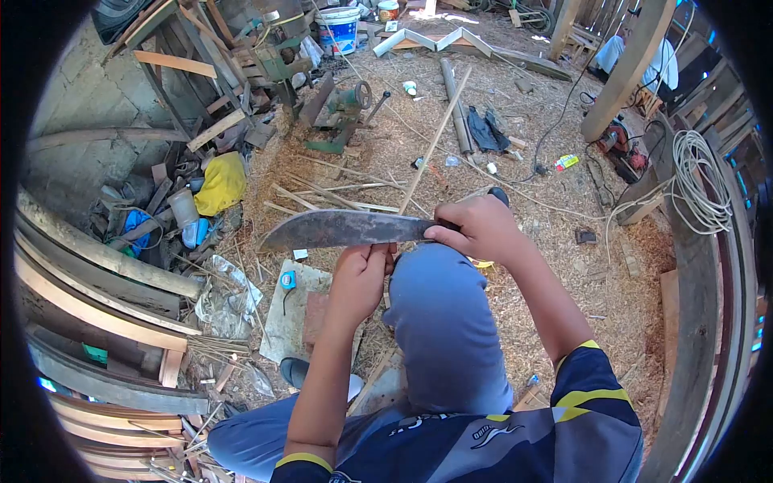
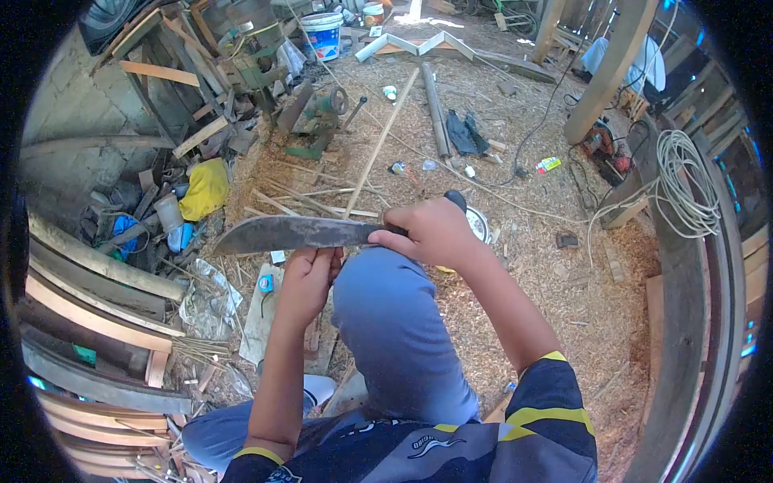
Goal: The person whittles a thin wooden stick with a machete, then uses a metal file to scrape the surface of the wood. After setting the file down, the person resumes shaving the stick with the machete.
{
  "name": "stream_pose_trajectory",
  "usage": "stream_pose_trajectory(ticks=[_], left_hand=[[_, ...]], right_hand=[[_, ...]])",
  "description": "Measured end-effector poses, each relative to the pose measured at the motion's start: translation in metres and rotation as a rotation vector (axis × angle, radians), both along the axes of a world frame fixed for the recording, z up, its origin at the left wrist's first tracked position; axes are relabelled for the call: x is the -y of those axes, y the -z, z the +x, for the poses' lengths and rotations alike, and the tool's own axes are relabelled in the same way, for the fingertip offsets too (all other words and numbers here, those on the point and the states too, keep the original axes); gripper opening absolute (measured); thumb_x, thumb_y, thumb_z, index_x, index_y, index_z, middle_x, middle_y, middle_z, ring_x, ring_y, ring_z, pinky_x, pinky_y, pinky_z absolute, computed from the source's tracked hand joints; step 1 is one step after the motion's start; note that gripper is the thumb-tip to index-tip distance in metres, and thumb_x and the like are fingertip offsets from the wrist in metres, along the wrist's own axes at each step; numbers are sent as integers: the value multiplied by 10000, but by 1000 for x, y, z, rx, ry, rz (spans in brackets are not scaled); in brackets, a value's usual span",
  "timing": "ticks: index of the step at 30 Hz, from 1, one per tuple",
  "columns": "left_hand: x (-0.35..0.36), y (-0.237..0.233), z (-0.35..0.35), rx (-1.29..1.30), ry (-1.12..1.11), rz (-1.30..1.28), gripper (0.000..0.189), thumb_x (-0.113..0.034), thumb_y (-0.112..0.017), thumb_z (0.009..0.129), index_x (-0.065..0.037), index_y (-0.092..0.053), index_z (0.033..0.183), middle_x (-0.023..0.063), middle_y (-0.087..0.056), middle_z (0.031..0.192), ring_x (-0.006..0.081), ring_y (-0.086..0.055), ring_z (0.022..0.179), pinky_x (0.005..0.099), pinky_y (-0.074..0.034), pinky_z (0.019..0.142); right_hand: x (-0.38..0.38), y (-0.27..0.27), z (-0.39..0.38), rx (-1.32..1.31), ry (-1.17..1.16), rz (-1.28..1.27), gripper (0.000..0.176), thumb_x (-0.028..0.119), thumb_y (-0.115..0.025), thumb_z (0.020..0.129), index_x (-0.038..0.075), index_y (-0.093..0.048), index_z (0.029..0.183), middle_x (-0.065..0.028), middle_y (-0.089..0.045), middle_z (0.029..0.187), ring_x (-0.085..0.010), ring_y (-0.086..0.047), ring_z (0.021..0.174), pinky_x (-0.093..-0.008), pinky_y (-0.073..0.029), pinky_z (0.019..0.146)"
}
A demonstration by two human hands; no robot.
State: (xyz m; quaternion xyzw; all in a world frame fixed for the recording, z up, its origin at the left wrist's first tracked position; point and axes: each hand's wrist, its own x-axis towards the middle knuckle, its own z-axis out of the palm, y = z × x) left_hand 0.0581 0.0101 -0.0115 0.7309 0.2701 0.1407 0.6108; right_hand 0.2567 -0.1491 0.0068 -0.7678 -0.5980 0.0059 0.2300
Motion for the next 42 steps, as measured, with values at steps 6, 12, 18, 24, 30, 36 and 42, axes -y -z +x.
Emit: stream_pose_trajectory(ticks=[6, 12, 18, 24, 30, 36, 42], left_hand=[[23, -7, -5, 2, -82, 289, 317, -227, -569, 1057, 37, -715, 962, 211, -712, 852, 347, -686, 799, 424, -515, 753], [36, -14, -8, 36, -90, 289, 270, -196, -572, 1065, 25, -701, 980, 209, -693, 821, 362, -679, 745, 420, -510, 709], [49, 23, -69, 24, -33, 448, 192, -144, -565, 1065, -22, -653, 945, 168, -614, 702, 341, -630, 598, 409, -475, 579], [56, 36, -164, -156, -49, 379, 177, -134, -574, 1057, -32, -656, 937, 135, -598, 677, 263, -628, 583, 368, -473, 579], [55, 52, -193, -151, -127, 302, 201, -151, -557, 1072, -25, -657, 951, 105, -584, 666, 217, -588, 580, 354, -461, 584], [42, 31, -93, -34, -108, 239, 262, -222, -547, 1092, -14, -661, 981, 89, -590, 696, 189, -579, 625, 361, -458, 612], [25, 10, -16, 91, -78, 118, 298, -258, -543, 1095, -9, -669, 992, 119, -645, 753, 205, -613, 679, 359, -488, 665]], right_hand=[[4, 0, -2, 0, -4, 25, 460, 504, -562, 1034, 120, -715, 832, -145, -664, 679, -373, -682, 661, -488, -517, 605], [12, -9, -5, 1, 42, -1, 424, 465, -552, 1039, 128, -720, 842, -141, -686, 716, -369, -694, 690, -488, -535, 630], [34, 9, 3, -130, 160, -36, 376, 437, -544, 1043, 142, -744, 921, -152, -690, 743, -377, -695, 721, -491, -525, 643], [50, -3, 4, -190, 223, -56, 391, 424, -528, 1052, 114, -745, 952, -164, -701, 788, -392, -691, 769, -502, -523, 685], [56, 9, 6, -300, 313, -109, 407, 426, -518, 1058, 107, -744, 943, -196, -699, 803, -408, -692, 794, -509, -526, 710], [40, -9, -10, -186, 242, -105, 426, 440, -519, 1058, 103, -745, 925, -192, -708, 812, -407, -695, 791, -511, -528, 715], [20, -6, -8, -106, 110, -108, 432, 473, -526, 1052, 129, -770, 959, -175, -714, 790, -401, -703, 773, -509, -540, 710]])
